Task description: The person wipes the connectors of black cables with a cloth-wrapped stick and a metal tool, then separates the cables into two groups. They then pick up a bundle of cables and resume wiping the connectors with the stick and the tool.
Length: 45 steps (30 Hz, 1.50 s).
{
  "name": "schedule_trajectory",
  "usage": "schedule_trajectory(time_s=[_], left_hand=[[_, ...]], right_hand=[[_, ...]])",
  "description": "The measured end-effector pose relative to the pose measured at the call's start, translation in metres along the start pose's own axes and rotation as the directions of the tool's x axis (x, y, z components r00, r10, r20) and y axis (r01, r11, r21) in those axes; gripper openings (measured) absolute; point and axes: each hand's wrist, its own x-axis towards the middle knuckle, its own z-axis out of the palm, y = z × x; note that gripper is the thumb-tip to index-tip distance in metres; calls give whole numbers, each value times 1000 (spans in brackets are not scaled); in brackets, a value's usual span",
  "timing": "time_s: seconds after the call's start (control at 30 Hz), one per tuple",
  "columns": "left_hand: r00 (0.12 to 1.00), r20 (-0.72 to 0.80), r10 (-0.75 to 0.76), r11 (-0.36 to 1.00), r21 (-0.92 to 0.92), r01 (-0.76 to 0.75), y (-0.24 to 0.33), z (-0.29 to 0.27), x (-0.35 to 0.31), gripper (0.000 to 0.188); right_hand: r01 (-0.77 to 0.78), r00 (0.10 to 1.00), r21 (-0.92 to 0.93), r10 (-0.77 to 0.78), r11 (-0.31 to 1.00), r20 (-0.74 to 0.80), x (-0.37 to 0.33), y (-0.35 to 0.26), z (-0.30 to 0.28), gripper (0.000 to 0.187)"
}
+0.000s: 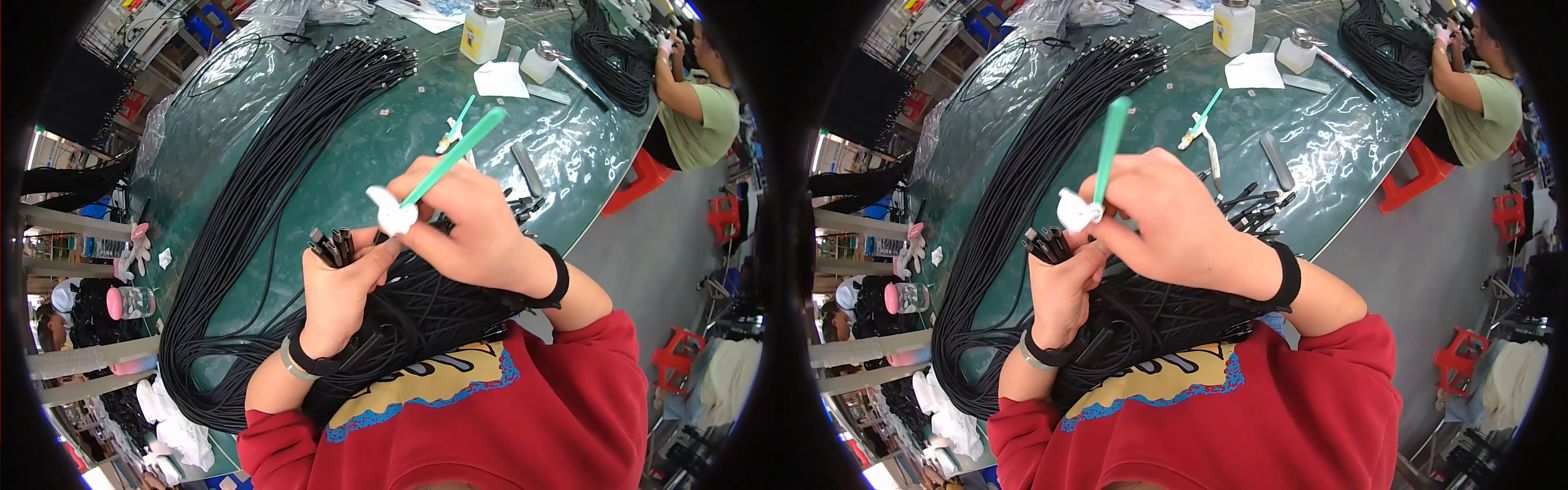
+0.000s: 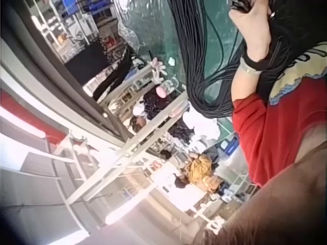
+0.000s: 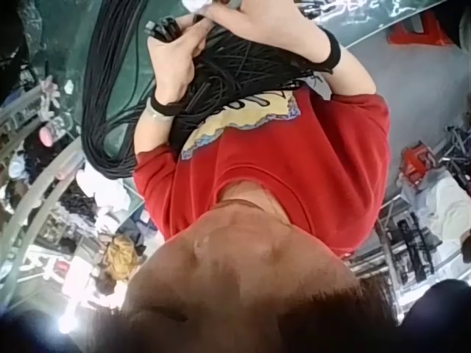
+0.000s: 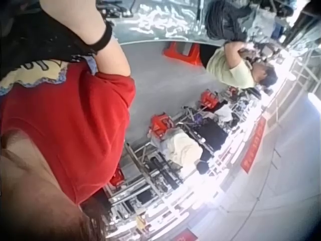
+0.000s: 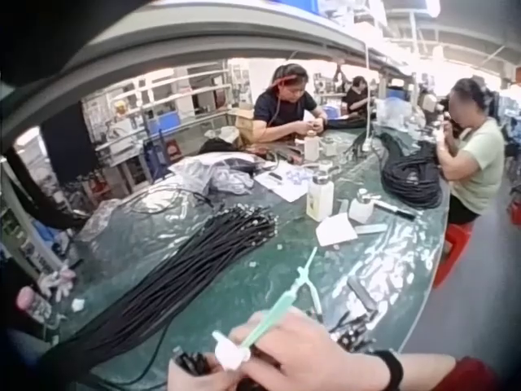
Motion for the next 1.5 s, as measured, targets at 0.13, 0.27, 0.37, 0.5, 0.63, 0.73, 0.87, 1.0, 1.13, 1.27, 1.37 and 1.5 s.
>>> schedule_trajectory(time_s=[0.13,0.27,0.37,0.5,0.63,0.73,0.87,1.0,1.13,1.27,1.37,1.5], left_hand=[[1000,-20,-24,1000,-7,24,1,3,-3,11],[998,61,2,1000,5,-2,-2,-2,-1,14],[994,109,-26,999,36,22,3,-2,0,17],[984,180,-16,997,-76,30,2,-3,5,21],[975,223,-14,980,-190,58,-1,-4,6,21],[967,253,-30,964,-248,95,-1,-5,6,20],[941,334,-46,920,-353,171,-3,-8,9,20],[891,452,-47,863,-431,265,-5,-11,11,21],[864,503,-32,845,-448,292,-6,-12,11,21],[915,403,11,933,-334,136,-5,-6,10,24],[968,227,103,989,-131,-74,-4,2,10,26],[925,152,347,914,164,-370,-15,-7,16,27]], right_hand=[[10,1000,29,-11,1000,23,-3,0,-2,18],[-10,1000,65,9,998,26,-3,3,-5,17],[74,996,22,-75,997,53,-1,4,-2,17],[-67,998,111,68,991,-1,-3,6,-9,17],[-150,988,186,156,971,-17,-5,3,-13,18],[-131,991,220,125,967,41,-8,4,-6,19],[-96,993,308,69,946,96,-2,4,-2,20],[-51,999,215,47,975,25,-3,6,-7,20],[-69,998,178,69,982,4,0,15,-11,17],[-496,865,-45,498,867,64,-2,53,-54,16],[-564,704,-528,704,635,94,-11,81,-103,24],[-459,782,-723,621,515,-54,-33,94,-121,30]])
